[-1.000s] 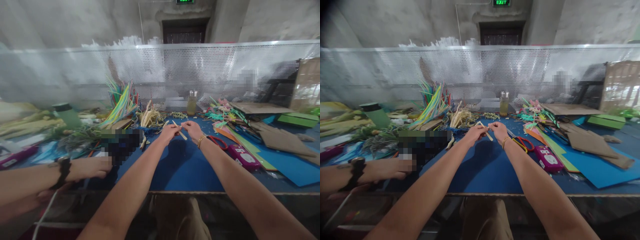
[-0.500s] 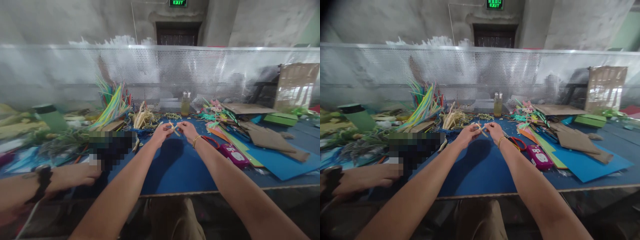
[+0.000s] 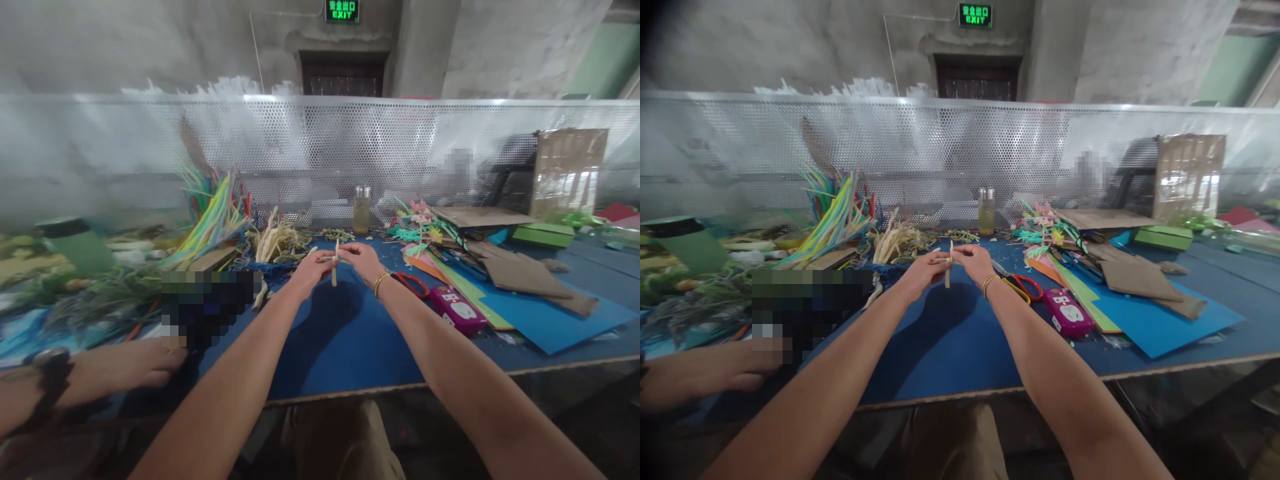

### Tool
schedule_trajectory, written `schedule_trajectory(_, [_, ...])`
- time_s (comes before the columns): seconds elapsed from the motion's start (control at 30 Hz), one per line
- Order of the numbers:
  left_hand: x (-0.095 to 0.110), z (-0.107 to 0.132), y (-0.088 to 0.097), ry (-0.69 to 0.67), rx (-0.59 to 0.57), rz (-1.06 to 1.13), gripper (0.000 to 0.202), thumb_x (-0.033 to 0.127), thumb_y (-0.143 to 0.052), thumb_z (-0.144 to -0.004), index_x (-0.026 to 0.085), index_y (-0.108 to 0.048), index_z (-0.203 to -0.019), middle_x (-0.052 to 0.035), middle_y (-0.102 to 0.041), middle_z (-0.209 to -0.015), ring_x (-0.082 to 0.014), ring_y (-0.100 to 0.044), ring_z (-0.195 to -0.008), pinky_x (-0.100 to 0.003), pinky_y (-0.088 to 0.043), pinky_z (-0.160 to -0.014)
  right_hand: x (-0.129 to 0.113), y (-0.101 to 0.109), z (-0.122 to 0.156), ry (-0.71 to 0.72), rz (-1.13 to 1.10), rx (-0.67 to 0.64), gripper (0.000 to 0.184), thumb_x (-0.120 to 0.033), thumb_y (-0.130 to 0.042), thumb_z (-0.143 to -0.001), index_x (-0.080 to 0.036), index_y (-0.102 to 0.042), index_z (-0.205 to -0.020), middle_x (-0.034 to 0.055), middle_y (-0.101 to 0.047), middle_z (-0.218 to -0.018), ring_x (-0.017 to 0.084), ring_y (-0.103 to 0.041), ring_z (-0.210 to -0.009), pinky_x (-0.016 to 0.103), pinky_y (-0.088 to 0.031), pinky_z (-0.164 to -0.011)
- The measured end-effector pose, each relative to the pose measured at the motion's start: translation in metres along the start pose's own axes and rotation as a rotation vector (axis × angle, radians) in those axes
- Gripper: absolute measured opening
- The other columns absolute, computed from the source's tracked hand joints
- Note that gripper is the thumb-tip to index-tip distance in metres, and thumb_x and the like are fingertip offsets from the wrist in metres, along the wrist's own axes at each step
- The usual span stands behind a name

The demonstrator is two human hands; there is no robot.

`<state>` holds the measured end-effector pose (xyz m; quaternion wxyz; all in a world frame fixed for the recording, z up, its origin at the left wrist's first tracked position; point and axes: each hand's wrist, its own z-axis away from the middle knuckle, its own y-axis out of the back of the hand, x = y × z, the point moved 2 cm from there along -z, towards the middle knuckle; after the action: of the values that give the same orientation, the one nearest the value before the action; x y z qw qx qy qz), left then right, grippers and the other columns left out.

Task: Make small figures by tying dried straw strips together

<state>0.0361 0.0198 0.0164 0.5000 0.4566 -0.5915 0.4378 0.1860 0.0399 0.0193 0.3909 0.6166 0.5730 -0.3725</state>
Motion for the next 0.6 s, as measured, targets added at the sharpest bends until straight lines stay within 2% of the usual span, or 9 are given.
schedule_trajectory(0.13, [0.0023,0.0007,-0.001,0.002,0.015,-0.025,0.033,0.04,-0.08,-0.06,0.017,-0.067,-0.08,0.0016,-0.059,-0.063,-0.0078,-0.047,-0.052,-0.022,-0.034,-0.052,-0.0012,-0.0025,0.0023,0.022,0.008,-0.023,0.022,-0.038,-0.071,-0.064,-0.017,-0.069,-0.072,0.0028,-0.069,-0.073,0.016,-0.06,-0.071,0.031,-0.048,-0.075])
schedule_trajectory(0.23, [0.004,0.0011,-0.0019,0.033,0.006,-0.086,0.03,0.038,-0.08,-0.058,0.017,-0.067,-0.074,0.0007,-0.061,-0.062,-0.0087,-0.046,-0.052,-0.023,-0.033,-0.052,-0.0001,-0.0051,0.0031,0.013,0.019,-0.055,0.021,-0.039,-0.067,-0.067,-0.018,-0.067,-0.07,0.0018,-0.067,-0.07,0.015,-0.059,-0.069,0.03,-0.048,-0.074])
schedule_trajectory(0.4, [0.0054,0.0026,-0.0066,0.103,-0.026,-0.134,0.018,0.029,-0.077,-0.059,0.019,-0.067,-0.069,0.0006,-0.062,-0.062,-0.0123,-0.053,-0.059,-0.026,-0.038,-0.058,0.0061,-0.0058,0.0014,-0.01,0.058,0.076,0.018,-0.036,-0.063,-0.067,-0.018,-0.063,-0.066,0.0002,-0.065,-0.07,0.014,-0.055,-0.07,0.028,-0.045,-0.072])
schedule_trajectory(0.5, [0.0056,0.0031,-0.0076,0.085,-0.039,-0.122,0.016,0.029,-0.077,-0.062,0.019,-0.069,-0.073,0.0,-0.064,-0.066,-0.0133,-0.055,-0.063,-0.028,-0.041,-0.064,0.0074,-0.0043,-0.0005,-0.023,-0.006,0.126,0.021,-0.039,-0.064,-0.065,-0.018,-0.063,-0.069,0.0001,-0.063,-0.071,0.014,-0.053,-0.069,0.028,-0.044,-0.07])
schedule_trajectory(0.6, [0.0045,0.0026,-0.0043,0.049,-0.09,-0.07,0.026,0.03,-0.076,-0.064,0.019,-0.072,-0.087,-0.0021,-0.067,-0.077,-0.0145,-0.058,-0.071,-0.03,-0.043,-0.07,0.0057,-0.002,-0.0024,-0.013,-0.079,0.124,0.025,-0.043,-0.065,-0.066,-0.018,-0.06,-0.069,-0.0012,-0.059,-0.068,0.012,-0.05,-0.066,0.027,-0.042,-0.068])
